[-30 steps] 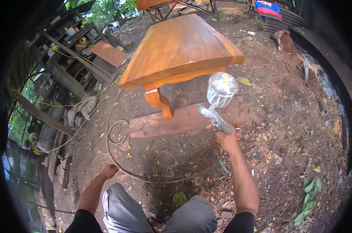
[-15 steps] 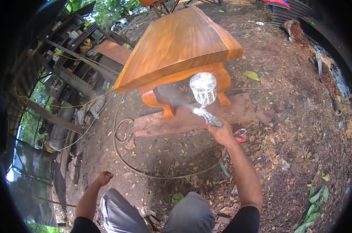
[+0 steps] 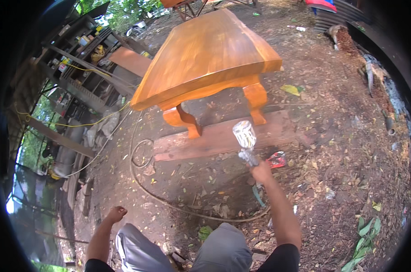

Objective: The person uses a spray gun to apply finish to a wooden table, moving around to cover the top and legs. He briefly wipes the underside with a cloth, then continues spraying the tabletop and legs from multiple angles.

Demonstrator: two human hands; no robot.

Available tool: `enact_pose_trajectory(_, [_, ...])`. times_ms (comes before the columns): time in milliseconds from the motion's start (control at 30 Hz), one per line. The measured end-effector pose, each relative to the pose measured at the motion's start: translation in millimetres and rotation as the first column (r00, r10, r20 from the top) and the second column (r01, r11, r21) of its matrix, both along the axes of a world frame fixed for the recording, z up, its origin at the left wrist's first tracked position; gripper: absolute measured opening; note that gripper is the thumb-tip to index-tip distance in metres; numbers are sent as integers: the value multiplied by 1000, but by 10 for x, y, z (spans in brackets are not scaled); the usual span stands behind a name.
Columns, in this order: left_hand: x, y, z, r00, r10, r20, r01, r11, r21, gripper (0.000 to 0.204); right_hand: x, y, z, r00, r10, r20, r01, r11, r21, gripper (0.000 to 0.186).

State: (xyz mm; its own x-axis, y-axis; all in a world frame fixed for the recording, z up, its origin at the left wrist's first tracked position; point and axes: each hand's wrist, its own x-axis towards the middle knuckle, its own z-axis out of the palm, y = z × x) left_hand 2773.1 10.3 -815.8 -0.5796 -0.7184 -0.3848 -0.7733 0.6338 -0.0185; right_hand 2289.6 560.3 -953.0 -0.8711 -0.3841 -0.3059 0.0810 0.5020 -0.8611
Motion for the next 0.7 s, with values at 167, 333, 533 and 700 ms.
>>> enact_pose_trajectory(167, [112,-166,-273,997,35,-63,-30,996,88,45,755,-100,-84,916,-286,-282,286,957,-42,28])
enact_pose_trajectory(333, [-220,-264,-667,993,-34,-112,46,993,105,44,1212,-512,-87,750,-611,-253,538,786,-303,29])
enact_pose_trajectory(533, [-436,-311,-885,969,-131,-212,169,971,172,43,1489,-1420,-269,673,-739,-27,647,606,-462,28])
enact_pose_trajectory(700, [-404,-446,-1126,955,-168,-246,215,959,182,40,1422,-1716,-603,610,-739,-287,638,673,-375,34])
